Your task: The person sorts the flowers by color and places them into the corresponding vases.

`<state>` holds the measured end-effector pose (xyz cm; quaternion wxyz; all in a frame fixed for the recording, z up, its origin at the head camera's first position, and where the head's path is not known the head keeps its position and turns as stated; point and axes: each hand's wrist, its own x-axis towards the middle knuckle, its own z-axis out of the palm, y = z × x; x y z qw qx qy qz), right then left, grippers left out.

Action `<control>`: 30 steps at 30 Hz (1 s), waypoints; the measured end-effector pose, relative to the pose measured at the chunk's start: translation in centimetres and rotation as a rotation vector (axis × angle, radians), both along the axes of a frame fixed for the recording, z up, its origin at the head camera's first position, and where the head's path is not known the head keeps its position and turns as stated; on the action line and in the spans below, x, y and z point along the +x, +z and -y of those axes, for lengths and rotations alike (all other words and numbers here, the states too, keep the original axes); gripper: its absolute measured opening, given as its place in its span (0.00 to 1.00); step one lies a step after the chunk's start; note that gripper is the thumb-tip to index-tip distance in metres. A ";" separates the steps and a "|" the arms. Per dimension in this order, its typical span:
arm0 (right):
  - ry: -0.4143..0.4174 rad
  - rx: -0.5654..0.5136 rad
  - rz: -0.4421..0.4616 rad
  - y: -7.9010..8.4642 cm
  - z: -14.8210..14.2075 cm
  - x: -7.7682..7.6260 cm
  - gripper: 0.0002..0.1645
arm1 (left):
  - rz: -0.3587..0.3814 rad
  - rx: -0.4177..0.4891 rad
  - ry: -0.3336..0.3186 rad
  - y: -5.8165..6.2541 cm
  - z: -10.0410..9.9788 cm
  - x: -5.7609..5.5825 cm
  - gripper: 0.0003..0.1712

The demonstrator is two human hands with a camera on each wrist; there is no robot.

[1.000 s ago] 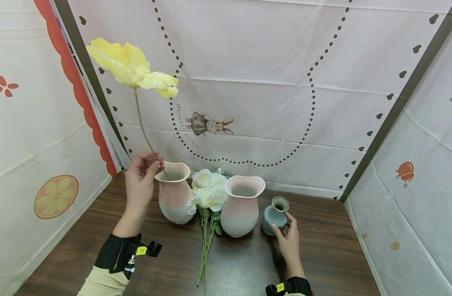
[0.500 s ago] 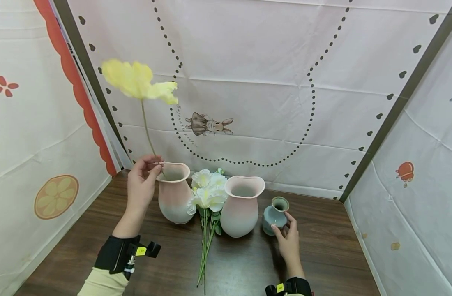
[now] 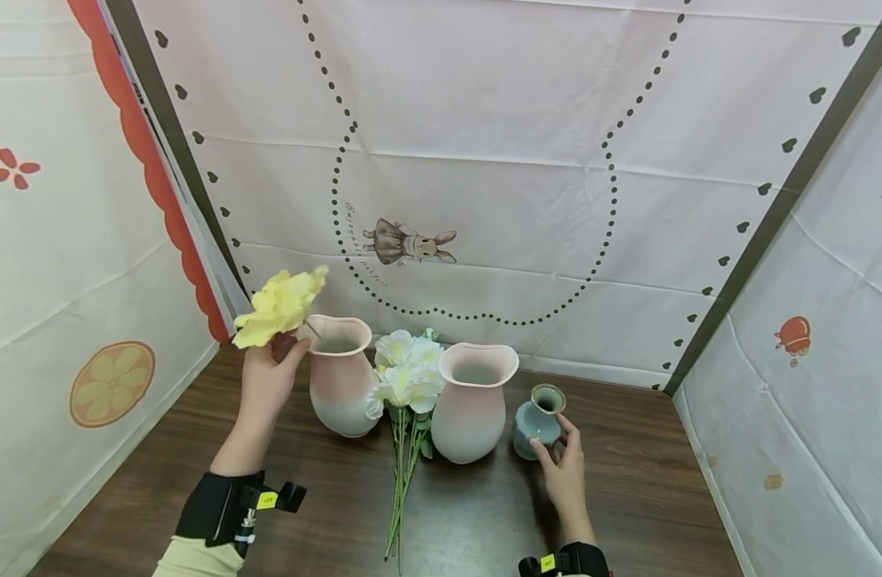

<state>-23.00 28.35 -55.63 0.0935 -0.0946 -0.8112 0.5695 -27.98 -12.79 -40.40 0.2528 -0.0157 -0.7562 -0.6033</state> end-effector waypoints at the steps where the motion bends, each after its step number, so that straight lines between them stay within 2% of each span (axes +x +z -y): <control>1: -0.002 -0.001 0.001 0.0 0.0 0.0 0.42 | 0.002 0.012 -0.002 -0.1 0.0 0.1 0.32; 9: 0.000 -0.009 -0.012 -0.1 0.0 0.0 0.42 | 0.040 0.049 0.044 -0.6 0.3 0.4 0.32; 25: 0.007 -0.014 -0.037 -0.4 0.0 -0.1 0.42 | 0.014 0.076 0.114 -2.0 0.5 1.2 0.26; 30: 0.001 -0.011 -0.036 -0.5 0.0 -0.1 0.42 | 0.031 0.039 0.140 -2.5 0.7 1.3 0.24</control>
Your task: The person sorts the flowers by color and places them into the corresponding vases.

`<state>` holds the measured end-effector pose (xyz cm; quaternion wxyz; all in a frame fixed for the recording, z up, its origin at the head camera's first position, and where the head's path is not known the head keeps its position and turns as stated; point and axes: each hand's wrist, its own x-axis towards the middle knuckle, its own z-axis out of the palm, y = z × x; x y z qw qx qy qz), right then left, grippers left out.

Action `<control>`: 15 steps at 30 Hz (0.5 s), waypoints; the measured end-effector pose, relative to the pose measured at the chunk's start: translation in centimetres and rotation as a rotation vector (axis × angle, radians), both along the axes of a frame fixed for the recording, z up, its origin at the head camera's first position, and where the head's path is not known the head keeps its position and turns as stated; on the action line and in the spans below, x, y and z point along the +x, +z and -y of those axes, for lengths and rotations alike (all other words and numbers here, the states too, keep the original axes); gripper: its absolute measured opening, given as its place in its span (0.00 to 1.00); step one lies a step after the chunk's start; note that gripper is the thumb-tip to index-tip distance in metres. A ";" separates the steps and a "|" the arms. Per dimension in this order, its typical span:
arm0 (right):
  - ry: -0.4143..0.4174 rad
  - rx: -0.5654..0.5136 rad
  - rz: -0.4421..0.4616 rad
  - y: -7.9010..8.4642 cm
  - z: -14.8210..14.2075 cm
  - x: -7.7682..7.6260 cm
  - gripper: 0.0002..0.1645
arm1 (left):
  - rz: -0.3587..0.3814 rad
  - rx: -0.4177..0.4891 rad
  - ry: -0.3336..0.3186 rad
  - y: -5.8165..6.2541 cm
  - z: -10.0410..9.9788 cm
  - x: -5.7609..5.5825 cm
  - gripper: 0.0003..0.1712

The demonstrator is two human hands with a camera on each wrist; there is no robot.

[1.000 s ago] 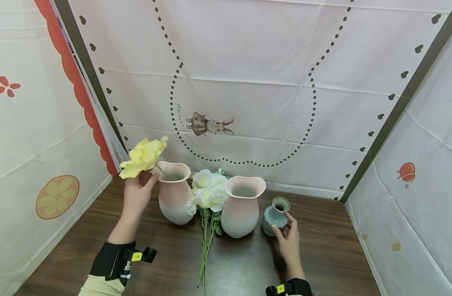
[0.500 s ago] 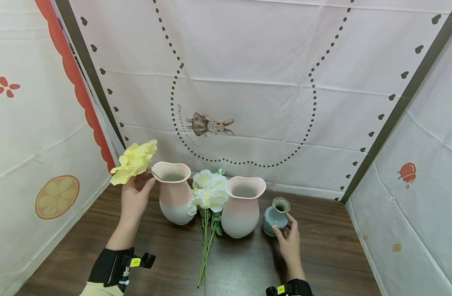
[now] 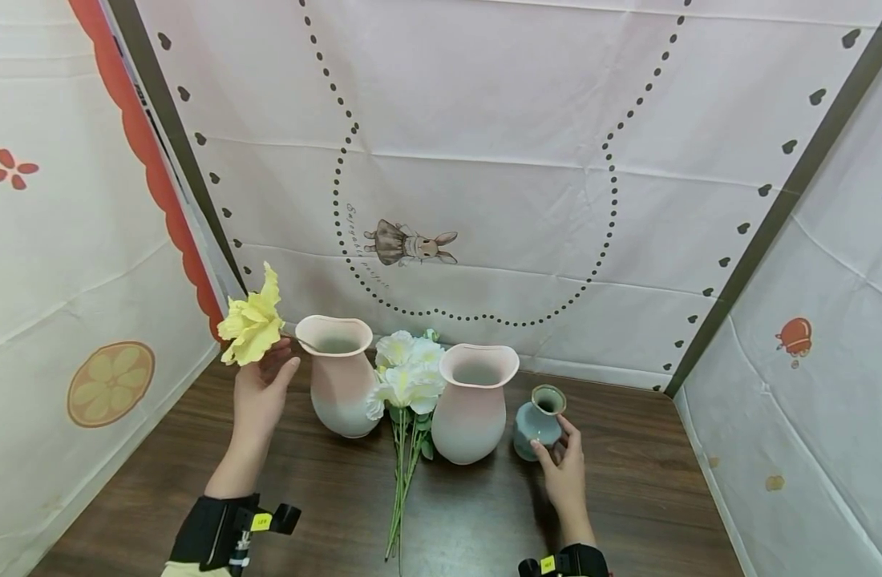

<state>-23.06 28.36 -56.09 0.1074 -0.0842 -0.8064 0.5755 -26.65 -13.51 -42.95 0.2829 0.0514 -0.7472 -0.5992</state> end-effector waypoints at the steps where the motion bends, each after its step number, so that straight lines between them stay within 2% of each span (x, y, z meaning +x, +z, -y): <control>1: -0.001 0.001 0.000 0.0 0.0 0.0 0.42 | 0.003 -0.005 -0.004 -0.1 0.1 0.0 0.24; 10: -0.001 -0.005 -0.002 -0.1 0.0 0.0 0.42 | 0.061 0.003 -0.048 -0.6 0.4 0.3 0.19; 15: 0.002 -0.011 0.001 -0.1 -0.1 0.0 0.42 | 0.069 0.020 -0.068 -0.8 0.5 0.5 0.18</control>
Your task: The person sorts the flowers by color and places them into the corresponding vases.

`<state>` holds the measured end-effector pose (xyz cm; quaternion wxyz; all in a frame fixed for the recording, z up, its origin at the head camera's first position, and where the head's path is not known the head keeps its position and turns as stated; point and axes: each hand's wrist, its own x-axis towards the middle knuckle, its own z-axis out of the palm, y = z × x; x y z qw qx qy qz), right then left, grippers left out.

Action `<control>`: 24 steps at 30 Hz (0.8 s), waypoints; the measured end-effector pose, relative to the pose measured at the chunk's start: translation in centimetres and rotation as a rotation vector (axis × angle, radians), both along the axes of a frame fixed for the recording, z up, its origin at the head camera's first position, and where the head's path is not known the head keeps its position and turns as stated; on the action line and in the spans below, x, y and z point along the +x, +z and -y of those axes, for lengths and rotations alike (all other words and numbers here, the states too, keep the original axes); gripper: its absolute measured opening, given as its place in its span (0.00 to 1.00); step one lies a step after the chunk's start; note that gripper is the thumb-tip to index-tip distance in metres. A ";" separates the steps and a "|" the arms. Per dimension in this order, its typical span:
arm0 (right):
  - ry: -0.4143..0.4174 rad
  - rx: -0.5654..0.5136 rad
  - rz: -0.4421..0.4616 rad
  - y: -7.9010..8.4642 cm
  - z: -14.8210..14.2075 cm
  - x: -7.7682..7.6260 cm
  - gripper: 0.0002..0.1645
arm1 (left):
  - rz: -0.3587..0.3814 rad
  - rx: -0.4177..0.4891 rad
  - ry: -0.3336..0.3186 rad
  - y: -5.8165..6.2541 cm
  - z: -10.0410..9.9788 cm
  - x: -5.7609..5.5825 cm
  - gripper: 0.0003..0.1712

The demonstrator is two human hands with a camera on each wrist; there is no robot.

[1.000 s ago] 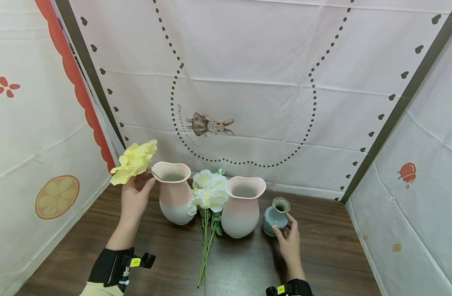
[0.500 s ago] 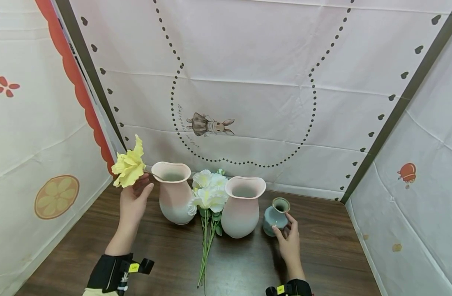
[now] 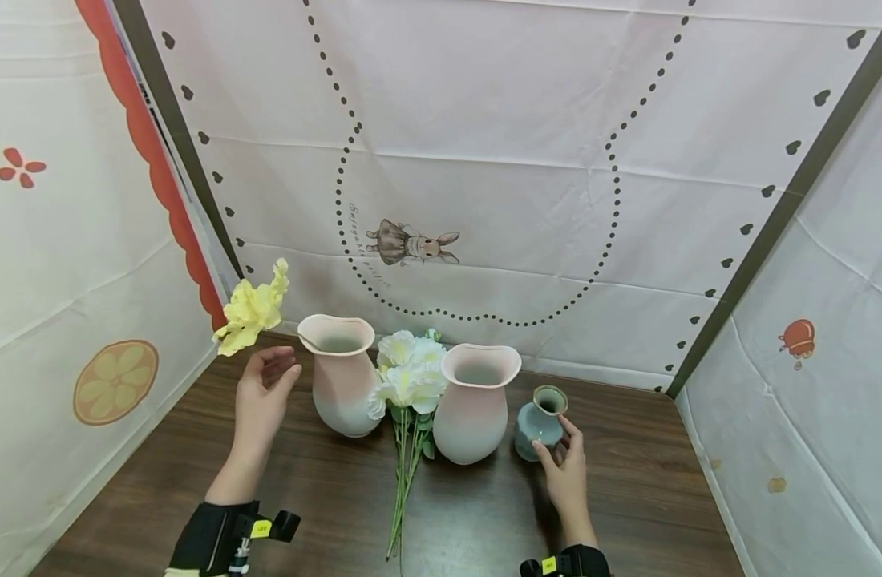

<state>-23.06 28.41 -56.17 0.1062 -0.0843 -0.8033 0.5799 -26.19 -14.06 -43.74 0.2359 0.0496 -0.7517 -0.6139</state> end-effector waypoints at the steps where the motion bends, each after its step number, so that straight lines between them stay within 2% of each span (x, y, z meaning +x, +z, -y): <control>1: 0.001 -0.001 0.002 0.0 0.0 0.0 0.42 | 0.001 0.005 -0.003 0.0 0.0 0.0 0.18; 14: 0.002 -0.006 0.001 0.1 0.1 0.1 0.42 | 0.043 0.012 -0.006 -1.0 0.0 0.4 0.18; 24: 0.003 0.001 0.006 0.3 0.2 0.3 0.42 | 0.069 -0.003 -0.048 -1.4 0.1 0.8 0.16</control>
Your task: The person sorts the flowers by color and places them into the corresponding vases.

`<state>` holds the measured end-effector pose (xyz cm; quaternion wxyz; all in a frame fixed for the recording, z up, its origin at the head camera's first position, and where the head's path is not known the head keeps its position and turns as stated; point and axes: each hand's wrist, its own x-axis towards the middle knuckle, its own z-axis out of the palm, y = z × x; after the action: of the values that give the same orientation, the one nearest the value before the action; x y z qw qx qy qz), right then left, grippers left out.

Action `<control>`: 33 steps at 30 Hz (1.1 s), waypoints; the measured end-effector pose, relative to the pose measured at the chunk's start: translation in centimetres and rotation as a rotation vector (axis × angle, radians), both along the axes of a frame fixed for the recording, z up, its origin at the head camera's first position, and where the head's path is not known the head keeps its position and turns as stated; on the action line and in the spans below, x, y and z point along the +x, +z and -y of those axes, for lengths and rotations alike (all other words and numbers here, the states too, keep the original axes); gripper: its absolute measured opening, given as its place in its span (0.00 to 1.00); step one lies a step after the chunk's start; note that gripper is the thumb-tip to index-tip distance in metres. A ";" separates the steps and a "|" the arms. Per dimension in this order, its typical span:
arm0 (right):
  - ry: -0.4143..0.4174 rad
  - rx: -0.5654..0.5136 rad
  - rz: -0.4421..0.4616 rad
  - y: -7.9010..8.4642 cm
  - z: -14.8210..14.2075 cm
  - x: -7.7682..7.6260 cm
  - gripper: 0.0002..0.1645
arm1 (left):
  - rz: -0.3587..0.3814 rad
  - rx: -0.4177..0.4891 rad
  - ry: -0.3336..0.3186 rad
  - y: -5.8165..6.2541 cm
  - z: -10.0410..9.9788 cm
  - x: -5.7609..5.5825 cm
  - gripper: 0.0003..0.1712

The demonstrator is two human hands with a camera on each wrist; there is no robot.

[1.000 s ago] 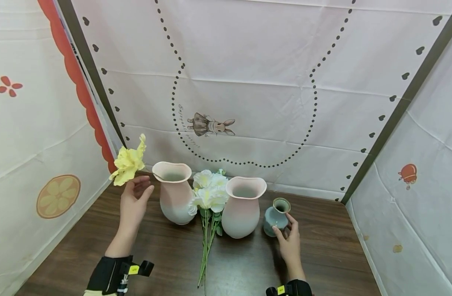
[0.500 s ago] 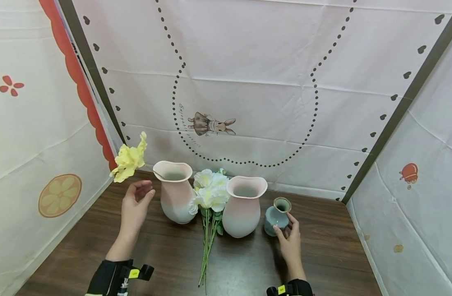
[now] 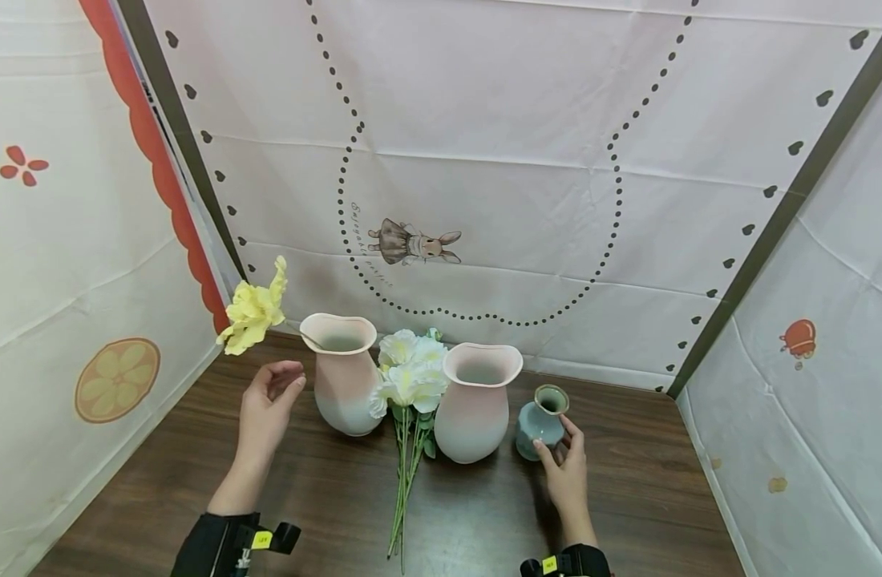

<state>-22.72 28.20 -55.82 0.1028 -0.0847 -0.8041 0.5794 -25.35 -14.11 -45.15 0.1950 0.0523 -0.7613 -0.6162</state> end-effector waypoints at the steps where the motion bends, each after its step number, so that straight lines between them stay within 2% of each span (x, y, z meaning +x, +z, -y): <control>1: -0.001 -0.001 0.001 0.0 0.0 0.0 0.42 | 0.002 -0.004 -0.002 -0.1 0.0 0.0 0.16; 15: -0.009 0.001 -0.003 -0.1 0.0 -0.1 0.42 | 0.022 -0.008 -0.018 -1.1 0.0 0.5 0.11; 25: -0.013 -0.005 -0.011 -0.1 0.1 -0.1 0.42 | 0.057 -0.027 -0.021 -1.8 0.0 0.6 0.11; 33: -0.014 -0.015 -0.023 -0.3 0.1 -0.2 0.41 | 0.074 -0.004 -0.060 -2.5 -0.1 0.6 0.11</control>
<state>-22.92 28.10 -56.11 0.1155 -0.0846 -0.7979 0.5856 -24.70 -14.02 -47.68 0.1482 0.0519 -0.7704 -0.6179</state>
